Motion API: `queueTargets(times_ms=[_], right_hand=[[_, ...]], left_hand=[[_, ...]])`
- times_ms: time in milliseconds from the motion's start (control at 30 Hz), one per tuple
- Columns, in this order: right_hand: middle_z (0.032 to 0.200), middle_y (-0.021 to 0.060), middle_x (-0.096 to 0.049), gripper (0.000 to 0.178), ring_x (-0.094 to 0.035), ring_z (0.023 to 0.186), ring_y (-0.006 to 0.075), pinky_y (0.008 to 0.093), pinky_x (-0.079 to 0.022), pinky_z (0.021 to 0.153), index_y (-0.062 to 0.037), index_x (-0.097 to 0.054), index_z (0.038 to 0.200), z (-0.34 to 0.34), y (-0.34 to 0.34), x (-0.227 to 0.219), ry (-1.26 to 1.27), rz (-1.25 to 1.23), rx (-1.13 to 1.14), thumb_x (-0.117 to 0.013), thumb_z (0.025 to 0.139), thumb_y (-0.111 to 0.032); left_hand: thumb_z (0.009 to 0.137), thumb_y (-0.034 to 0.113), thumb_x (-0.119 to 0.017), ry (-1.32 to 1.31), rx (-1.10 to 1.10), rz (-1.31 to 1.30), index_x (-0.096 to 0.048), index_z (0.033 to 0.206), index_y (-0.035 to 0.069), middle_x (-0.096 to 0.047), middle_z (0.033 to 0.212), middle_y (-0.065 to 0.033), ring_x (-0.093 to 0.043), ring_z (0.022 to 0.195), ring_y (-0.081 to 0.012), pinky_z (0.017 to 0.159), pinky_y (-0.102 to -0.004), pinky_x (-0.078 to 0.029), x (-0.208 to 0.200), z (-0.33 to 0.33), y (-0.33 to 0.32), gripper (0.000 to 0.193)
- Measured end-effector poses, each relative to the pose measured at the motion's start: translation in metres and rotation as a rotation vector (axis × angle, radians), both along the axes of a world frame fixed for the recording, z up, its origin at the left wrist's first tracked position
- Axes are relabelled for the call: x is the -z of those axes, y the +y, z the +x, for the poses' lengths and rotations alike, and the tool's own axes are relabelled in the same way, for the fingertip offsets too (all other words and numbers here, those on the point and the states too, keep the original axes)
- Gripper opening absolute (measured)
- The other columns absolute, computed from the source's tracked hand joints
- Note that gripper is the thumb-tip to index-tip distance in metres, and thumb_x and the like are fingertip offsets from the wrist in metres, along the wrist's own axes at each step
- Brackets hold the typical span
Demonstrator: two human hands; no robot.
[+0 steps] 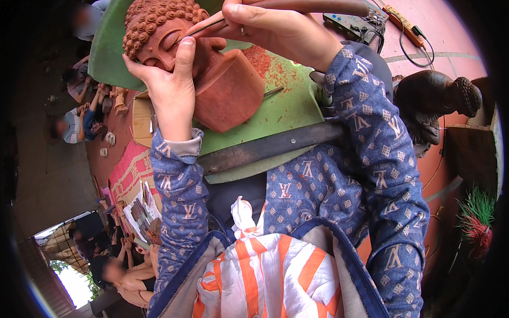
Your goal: The person selects a carving tool from a box and carves the face of a wooden Buddha head mounted on a green stand. They refine the eyes and nose area with a small chisel while seated on the floor among other workers.
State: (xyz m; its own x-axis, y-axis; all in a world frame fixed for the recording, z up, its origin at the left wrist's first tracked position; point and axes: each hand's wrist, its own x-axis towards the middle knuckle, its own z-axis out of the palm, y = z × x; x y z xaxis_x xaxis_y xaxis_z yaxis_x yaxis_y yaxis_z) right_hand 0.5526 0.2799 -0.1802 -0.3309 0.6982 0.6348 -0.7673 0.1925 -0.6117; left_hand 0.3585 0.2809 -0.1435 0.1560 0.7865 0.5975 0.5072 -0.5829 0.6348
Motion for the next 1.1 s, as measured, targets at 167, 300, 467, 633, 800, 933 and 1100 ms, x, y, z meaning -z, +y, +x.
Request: queueTargets(times_ms=[167,300,467,633,800,933,1100], right_hand=[[0.120,0.0183,-0.058,0.018,-0.050,0.123,0.0271,0.0383,-0.038,0.101,-0.0075,-0.048,0.089,0.000,-0.003,-0.002,-0.023,-0.123,0.034,-0.051,0.098,-0.023],[0.116,0.0157,-0.058,0.018,-0.051,0.121,0.0250,0.0363,-0.038,0.099,-0.0072,-0.048,0.090,0.000,0.000,0.001,0.001,-0.153,-0.018,-0.052,0.098,-0.023],[0.114,0.0153,-0.058,0.018,-0.051,0.120,0.0242,0.0354,-0.038,0.097,-0.0070,-0.047,0.089,0.000,-0.004,-0.007,-0.031,-0.086,-0.002,-0.052,0.097,-0.023],[0.114,0.0153,-0.058,0.019,-0.051,0.121,0.0257,0.0363,-0.038,0.099,-0.0068,-0.047,0.089,-0.001,-0.005,-0.004,-0.045,-0.068,0.040,-0.053,0.097,-0.022],[0.115,0.0154,-0.058,0.019,-0.052,0.120,0.0255,0.0382,-0.037,0.104,-0.0063,-0.048,0.089,-0.006,-0.012,-0.011,-0.058,-0.147,0.088,-0.055,0.096,-0.023],[0.119,0.0178,-0.058,0.019,-0.053,0.119,0.0252,0.0387,-0.038,0.105,-0.0062,-0.048,0.089,-0.001,-0.008,-0.006,-0.118,-0.078,0.129,-0.055,0.096,-0.023],[0.124,0.0197,-0.057,0.021,-0.055,0.112,0.0210,0.0308,-0.043,0.090,-0.0074,-0.048,0.088,-0.002,-0.008,-0.010,-0.104,-0.134,0.065,-0.055,0.096,-0.025]], left_hand=[[0.081,0.045,-0.073,0.002,0.040,0.010,0.002,0.142,-0.013,-0.018,0.146,-0.0301,-0.021,0.138,-0.0343,0.115,-0.0385,-0.014,0.000,0.001,0.000,0.112],[0.084,0.042,-0.071,0.040,0.021,0.008,0.002,0.142,-0.013,-0.019,0.146,-0.0294,-0.022,0.138,-0.0336,0.114,-0.0381,-0.015,0.001,-0.002,0.000,0.108],[0.085,0.042,-0.070,-0.045,0.053,-0.006,0.001,0.143,-0.011,-0.019,0.147,-0.0278,-0.022,0.138,-0.0324,0.114,-0.0386,-0.015,0.004,-0.001,0.000,0.106],[0.086,0.041,-0.069,-0.078,0.053,-0.002,0.000,0.143,-0.010,-0.019,0.146,-0.0266,-0.022,0.137,-0.0315,0.114,-0.0390,-0.015,0.007,-0.003,0.000,0.103],[0.087,0.041,-0.068,0.025,0.100,0.045,0.000,0.144,-0.009,-0.020,0.146,-0.0256,-0.024,0.137,-0.0312,0.114,-0.0390,-0.016,-0.001,-0.002,0.000,0.101],[0.088,0.041,-0.067,-0.007,0.125,0.016,0.001,0.144,-0.008,-0.019,0.147,-0.0256,-0.024,0.137,-0.0312,0.114,-0.0392,-0.017,-0.002,-0.001,-0.001,0.101],[0.082,0.043,-0.073,-0.030,0.046,0.042,0.007,0.140,-0.017,-0.019,0.141,-0.0342,-0.025,0.135,-0.0386,0.113,-0.0421,-0.020,0.006,-0.005,0.004,0.115]])
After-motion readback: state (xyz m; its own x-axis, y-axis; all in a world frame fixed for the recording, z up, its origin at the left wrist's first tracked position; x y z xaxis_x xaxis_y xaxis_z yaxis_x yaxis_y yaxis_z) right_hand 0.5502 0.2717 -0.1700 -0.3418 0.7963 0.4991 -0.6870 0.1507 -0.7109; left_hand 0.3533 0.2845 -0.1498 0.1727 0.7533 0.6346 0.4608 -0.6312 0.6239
